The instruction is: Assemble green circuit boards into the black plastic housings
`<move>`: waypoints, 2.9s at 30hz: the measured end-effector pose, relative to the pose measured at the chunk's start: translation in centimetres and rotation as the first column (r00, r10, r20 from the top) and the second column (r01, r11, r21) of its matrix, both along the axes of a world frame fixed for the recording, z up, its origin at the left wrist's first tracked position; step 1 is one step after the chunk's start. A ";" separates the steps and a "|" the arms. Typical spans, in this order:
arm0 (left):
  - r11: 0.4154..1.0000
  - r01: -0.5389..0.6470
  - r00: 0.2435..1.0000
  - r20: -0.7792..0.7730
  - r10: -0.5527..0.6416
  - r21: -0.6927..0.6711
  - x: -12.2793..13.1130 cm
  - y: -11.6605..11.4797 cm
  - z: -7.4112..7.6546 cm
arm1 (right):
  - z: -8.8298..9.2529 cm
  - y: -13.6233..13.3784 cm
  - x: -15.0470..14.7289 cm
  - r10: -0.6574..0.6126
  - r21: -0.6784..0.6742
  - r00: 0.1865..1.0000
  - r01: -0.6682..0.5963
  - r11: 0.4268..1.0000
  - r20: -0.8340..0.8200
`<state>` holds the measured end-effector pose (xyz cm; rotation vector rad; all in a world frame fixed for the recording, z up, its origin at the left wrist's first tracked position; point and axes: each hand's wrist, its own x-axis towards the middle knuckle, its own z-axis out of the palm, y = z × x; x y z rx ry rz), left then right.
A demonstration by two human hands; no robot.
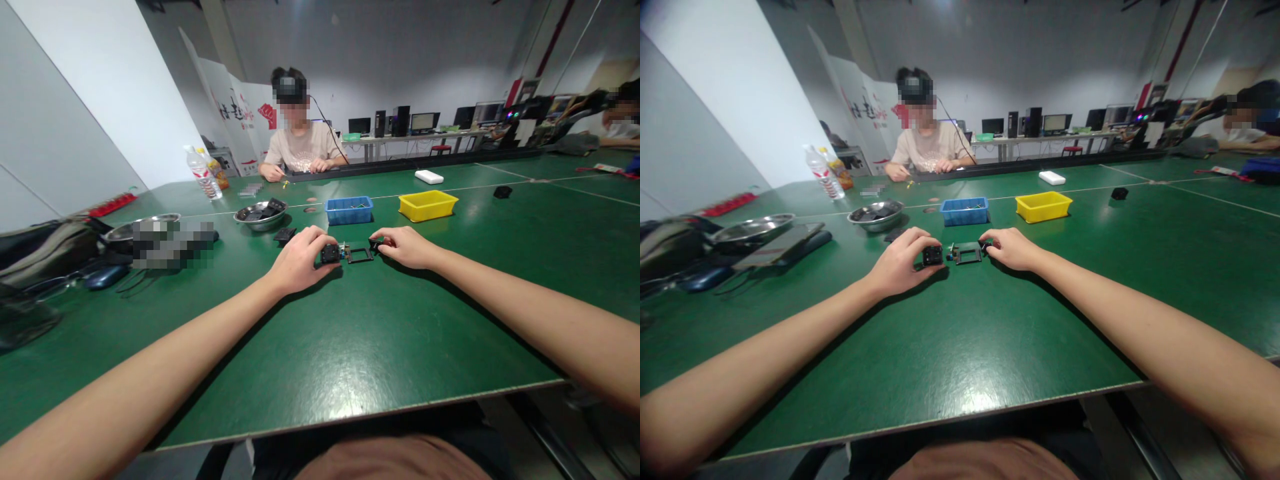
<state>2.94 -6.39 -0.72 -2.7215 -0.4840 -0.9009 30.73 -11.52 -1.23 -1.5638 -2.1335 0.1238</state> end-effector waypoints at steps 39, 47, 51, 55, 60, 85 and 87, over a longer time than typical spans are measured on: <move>1.000 -0.005 1.000 -0.011 0.005 -0.014 0.0 -0.1 0.1 | -0.4 0.2 0.4 0.048 0.028 0.997 -0.050 0.998 0.063; 1.000 -0.010 1.000 -0.005 0.010 -0.029 0.0 -0.1 0.1 | 0.1 -0.2 0.4 0.068 -0.036 0.994 -0.065 0.997 0.091; 0.999 -0.007 1.000 0.003 0.007 -0.036 0.0 0.0 0.0 | 0.1 -0.2 0.5 0.082 -0.053 0.993 -0.078 0.996 0.081; 1.000 -0.005 1.000 -0.001 0.005 -0.028 0.0 0.0 0.0 | 0.2 -0.3 0.5 0.083 -0.053 0.994 -0.079 0.995 0.078; 0.999 -0.013 1.000 -0.008 0.013 -0.043 0.0 -0.1 0.1 | 0.3 -0.3 0.4 0.058 -0.034 0.997 -0.056 0.998 0.046; 0.999 -0.005 1.000 -0.016 0.004 -0.042 0.0 -0.1 0.2 | -0.1 -0.1 0.2 0.044 -0.011 0.999 -0.045 0.999 -0.010; 0.999 -0.003 1.000 -0.010 0.002 -0.047 0.1 -0.1 0.2 | -0.1 -0.1 0.2 0.039 -0.016 0.999 -0.039 0.999 -0.014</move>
